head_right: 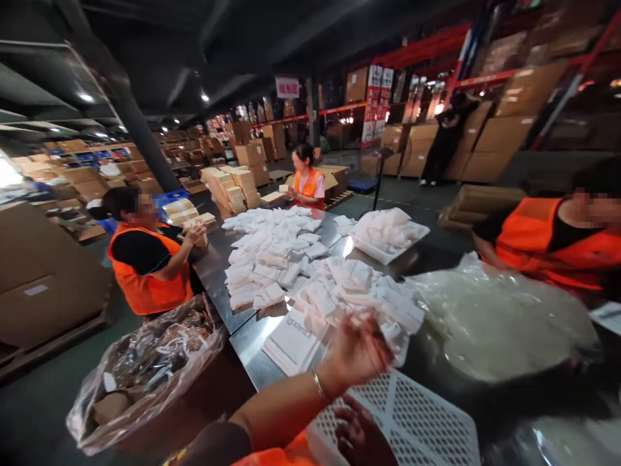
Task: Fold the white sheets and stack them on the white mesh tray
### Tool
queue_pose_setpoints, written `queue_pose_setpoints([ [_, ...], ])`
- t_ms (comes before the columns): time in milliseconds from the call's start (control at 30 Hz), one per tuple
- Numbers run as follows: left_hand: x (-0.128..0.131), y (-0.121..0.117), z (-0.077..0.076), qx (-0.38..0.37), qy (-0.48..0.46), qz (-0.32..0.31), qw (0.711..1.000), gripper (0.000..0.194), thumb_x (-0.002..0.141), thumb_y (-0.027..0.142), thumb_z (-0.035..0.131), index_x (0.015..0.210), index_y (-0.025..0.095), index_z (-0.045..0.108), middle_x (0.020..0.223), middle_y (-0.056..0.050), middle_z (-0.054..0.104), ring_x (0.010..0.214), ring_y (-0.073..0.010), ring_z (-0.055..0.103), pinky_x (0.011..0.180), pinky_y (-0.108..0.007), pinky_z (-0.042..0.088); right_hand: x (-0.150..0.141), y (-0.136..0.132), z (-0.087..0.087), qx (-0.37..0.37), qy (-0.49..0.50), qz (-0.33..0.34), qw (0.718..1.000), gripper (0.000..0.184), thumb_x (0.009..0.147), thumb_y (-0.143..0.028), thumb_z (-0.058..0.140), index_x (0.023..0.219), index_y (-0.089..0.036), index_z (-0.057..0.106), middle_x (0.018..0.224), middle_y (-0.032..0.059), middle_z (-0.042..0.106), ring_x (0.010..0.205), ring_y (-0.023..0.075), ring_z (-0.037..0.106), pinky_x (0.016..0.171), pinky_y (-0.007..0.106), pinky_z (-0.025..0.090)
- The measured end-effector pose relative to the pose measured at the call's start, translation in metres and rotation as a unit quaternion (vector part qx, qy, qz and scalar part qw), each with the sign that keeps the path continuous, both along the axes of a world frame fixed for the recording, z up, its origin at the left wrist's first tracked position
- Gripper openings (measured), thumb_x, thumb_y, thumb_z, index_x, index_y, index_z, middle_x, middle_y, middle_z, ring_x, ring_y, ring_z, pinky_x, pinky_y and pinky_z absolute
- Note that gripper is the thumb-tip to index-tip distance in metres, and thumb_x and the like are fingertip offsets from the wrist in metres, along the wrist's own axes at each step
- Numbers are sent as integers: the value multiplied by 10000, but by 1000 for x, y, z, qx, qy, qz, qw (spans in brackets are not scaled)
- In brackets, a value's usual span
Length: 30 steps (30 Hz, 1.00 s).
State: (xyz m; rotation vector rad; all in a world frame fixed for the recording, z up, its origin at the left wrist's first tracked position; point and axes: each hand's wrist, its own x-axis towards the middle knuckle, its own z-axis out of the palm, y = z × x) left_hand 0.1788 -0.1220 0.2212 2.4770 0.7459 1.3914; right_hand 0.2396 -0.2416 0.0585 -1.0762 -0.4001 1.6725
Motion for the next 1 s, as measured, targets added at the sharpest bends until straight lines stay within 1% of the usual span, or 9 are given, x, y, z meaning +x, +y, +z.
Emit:
queue_pose_setpoints([
  [33, 0, 10, 5, -167, -174, -64, 968, 518, 954, 291, 270, 694, 146, 693, 558, -32, 528, 525, -131, 504, 556, -230, 469, -5, -5, 4, -15, 26, -20, 999, 499, 611, -577, 778, 979, -258, 668, 882, 8, 683, 706, 148, 626, 614, 286, 514],
  [67, -2, 21, 9, -329, -335, -130, 873, 498, 936, 250, 261, 694, 154, 686, 564, -24, 489, 523, -126, 480, 570, -217, 460, -10, -9, 10, -24, 41, -35, 998, 511, 581, -567, 797, 986, -277, 683, 893, 10, 695, 713, 153, 630, 616, 280, 506],
  [133, -6, 40, 16, -546, -539, -221, 601, 430, 908, 213, 289, 711, 151, 665, 596, 0, 417, 532, -108, 434, 618, -203, 448, -19, -16, 24, -23, 13, -52, 998, 494, 618, -551, 780, 1023, -281, 698, 923, 27, 706, 742, 159, 633, 642, 275, 490],
  [200, -9, 49, 18, -626, -607, -245, 424, 372, 887, 188, 318, 728, 142, 651, 624, 11, 377, 547, -99, 404, 631, -195, 433, -25, -15, 36, -7, -70, -41, 997, 514, 622, -561, 772, 1015, -237, 707, 895, 54, 704, 740, 172, 627, 657, 290, 482],
  [500, 17, 5, -2, -743, -556, -301, 218, 276, 874, 200, 406, 790, 109, 653, 616, 11, 446, 543, -74, 445, 612, -186, 397, -37, 19, 80, 162, -79, 73, 981, 456, 627, -555, 768, 941, -230, 712, 938, 67, 704, 1162, 277, 547, 1034, 415, 363],
  [633, 30, -16, -9, -822, -419, -300, 244, 156, 832, 145, 482, 788, 115, 629, 622, 7, 531, 485, -63, 468, 561, -190, 373, -28, 24, 100, 121, -6, -72, 990, 540, 573, -582, 796, 948, -207, 694, 939, 70, 708, 1124, 278, 583, 1039, 419, 365],
  [800, 53, -31, -41, -765, -316, -270, 492, 171, 755, 186, 473, 833, 146, 621, 601, -25, 576, 459, -110, 509, 522, -237, 396, -19, 12, 77, 75, 49, -130, 988, 539, 505, -627, 802, 862, -237, 691, 958, 41, 718, 1162, 289, 575, 1050, 422, 392],
  [933, 65, -42, -81, -729, -285, -214, 584, 50, 628, 171, 550, 673, 194, 549, 499, -10, 541, 390, -106, 452, 465, -227, 346, -28, 2, 28, 48, 32, -149, 987, 504, 526, -752, 674, 780, -316, 686, 973, -28, 721, 1219, 297, 543, 1013, 428, 454],
  [1000, 64, -46, -101, -655, -196, -180, 707, 39, 678, 180, 541, 672, 216, 552, 517, -26, 551, 428, -129, 494, 508, -267, 393, -35, 3, 0, 21, -12, -155, 988, 557, 530, -837, 564, 786, -356, 683, 959, -34, 726, 1212, 322, 547, 912, 472, 525],
])
